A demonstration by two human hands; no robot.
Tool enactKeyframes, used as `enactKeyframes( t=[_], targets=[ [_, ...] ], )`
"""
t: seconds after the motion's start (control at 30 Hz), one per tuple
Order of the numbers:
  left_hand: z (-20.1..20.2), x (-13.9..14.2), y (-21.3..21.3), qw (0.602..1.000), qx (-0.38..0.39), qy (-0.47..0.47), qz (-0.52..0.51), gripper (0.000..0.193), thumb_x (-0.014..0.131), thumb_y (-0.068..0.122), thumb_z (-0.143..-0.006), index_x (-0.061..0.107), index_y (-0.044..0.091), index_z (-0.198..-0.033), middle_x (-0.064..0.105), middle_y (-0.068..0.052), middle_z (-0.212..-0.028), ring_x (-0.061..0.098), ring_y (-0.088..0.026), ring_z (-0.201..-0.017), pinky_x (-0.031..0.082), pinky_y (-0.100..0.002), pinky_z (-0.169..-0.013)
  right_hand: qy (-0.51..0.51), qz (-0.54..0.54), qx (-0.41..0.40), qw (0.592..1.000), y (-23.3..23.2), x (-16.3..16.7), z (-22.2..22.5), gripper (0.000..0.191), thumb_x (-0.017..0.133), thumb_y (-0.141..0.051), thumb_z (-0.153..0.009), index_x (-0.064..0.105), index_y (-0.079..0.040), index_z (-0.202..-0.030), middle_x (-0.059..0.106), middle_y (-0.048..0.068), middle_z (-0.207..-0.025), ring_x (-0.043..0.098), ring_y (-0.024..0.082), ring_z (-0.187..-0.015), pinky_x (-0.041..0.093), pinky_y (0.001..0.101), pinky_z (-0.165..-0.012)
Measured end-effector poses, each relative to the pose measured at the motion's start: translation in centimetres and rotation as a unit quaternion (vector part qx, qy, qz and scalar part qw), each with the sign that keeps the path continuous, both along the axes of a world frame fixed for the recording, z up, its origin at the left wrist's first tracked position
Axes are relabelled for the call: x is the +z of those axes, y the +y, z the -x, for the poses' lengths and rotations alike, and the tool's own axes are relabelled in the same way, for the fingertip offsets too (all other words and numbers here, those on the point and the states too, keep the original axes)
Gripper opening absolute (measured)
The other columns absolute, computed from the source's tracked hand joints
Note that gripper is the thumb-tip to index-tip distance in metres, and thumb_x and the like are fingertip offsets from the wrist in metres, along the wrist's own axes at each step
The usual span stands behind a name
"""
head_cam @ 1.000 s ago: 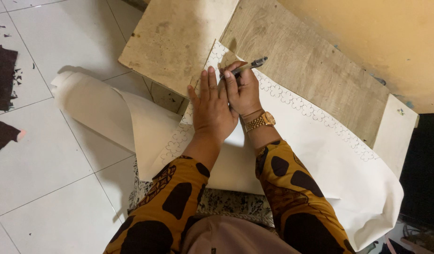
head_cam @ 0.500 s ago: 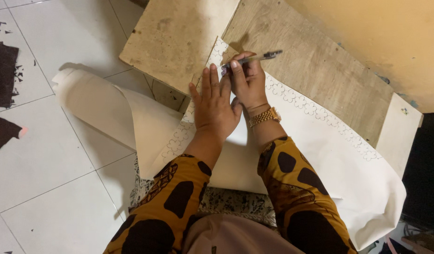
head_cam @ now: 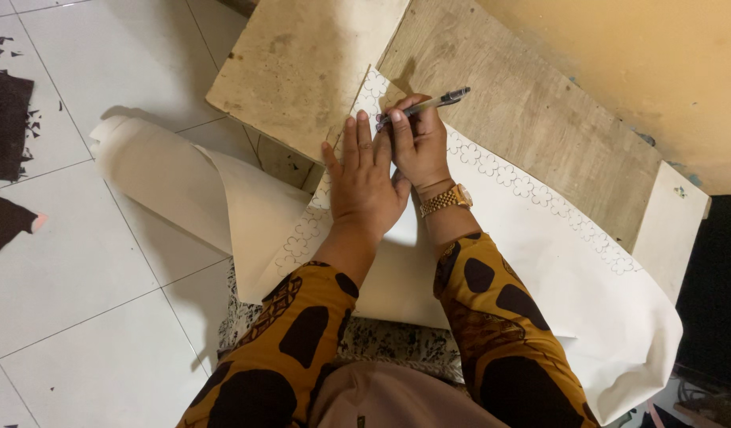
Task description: The person uses a pen to draw a repeating decorative pattern along the edge of a white fabric laid on a wooden board. They hold the fabric steady with one hand while drawing with the other, occasionally adjusting the fabric's position.
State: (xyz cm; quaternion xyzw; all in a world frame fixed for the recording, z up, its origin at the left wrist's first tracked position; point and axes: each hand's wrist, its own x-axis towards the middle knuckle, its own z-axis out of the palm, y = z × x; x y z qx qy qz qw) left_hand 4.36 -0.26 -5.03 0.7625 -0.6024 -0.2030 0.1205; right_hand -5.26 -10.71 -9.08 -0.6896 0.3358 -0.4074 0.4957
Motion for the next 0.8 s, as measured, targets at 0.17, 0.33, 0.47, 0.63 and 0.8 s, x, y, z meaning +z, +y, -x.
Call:
enactKeyframes(
  t=[0.17, 0.33, 0.47, 0.63, 0.8],
  targets=[
    [0.14, -0.32, 0.05, 1.000, 0.003, -0.006, 0.012, 0.082, 0.051, 0.051, -0.094, 0.023, 0.009, -0.159, 0.002, -0.020, -0.169, -0.004, -0.035, -0.156, 0.007, -0.069, -0.119, 0.030, 0.038, 0.001, 0.999, 0.50, 0.29, -0.07, 0.008, 0.059, -0.005, -0.109, 0.054, -0.003, -0.115, 0.068, 0.008, -0.105, 0.066, 0.013, -0.097, 0.057, 0.0273, -0.088],
    [0.27, -0.50, 0.25, 1.000, 0.008, -0.003, 0.024, 0.082, 0.053, 0.048, -0.094, 0.024, 0.009, -0.160, 0.005, -0.020, -0.169, 0.000, -0.035, -0.156, 0.008, -0.069, -0.120, 0.018, 0.061, 0.008, 0.998, 0.66, 0.27, -0.15, 0.007, 0.061, -0.003, -0.108, 0.057, -0.001, -0.113, 0.068, 0.009, -0.110, 0.066, 0.014, -0.100, 0.056, 0.0276, -0.091],
    [0.28, -0.45, 0.23, 0.999, 0.013, 0.007, 0.029, 0.081, 0.054, 0.048, -0.093, 0.025, 0.010, -0.159, 0.006, -0.019, -0.168, 0.003, -0.036, -0.156, 0.008, -0.069, -0.119, 0.016, 0.047, 0.001, 0.999, 0.63, 0.31, -0.26, 0.007, 0.060, -0.003, -0.108, 0.056, -0.001, -0.114, 0.067, 0.007, -0.107, 0.066, 0.012, -0.099, 0.056, 0.0268, -0.091],
    [0.21, -0.38, 0.09, 0.999, 0.022, 0.009, 0.048, 0.080, 0.054, 0.046, -0.092, 0.026, 0.009, -0.157, 0.007, -0.019, -0.167, 0.004, -0.036, -0.155, 0.009, -0.069, -0.118, 0.024, 0.062, -0.007, 0.998, 0.70, 0.20, -0.24, 0.006, 0.060, -0.002, -0.107, 0.057, -0.001, -0.112, 0.067, 0.007, -0.108, 0.068, 0.013, -0.101, 0.057, 0.0274, -0.091],
    [0.22, -0.14, 0.24, 1.000, 0.010, 0.010, 0.015, 0.079, 0.053, 0.046, -0.095, 0.025, 0.008, -0.158, 0.006, -0.020, -0.169, 0.002, -0.036, -0.157, 0.009, -0.069, -0.120, 0.012, 0.038, 0.008, 0.999, 0.63, 0.04, -0.14, 0.008, 0.061, -0.001, -0.107, 0.058, 0.000, -0.114, 0.069, 0.008, -0.111, 0.067, 0.013, -0.102, 0.056, 0.0273, -0.092]
  ],
)
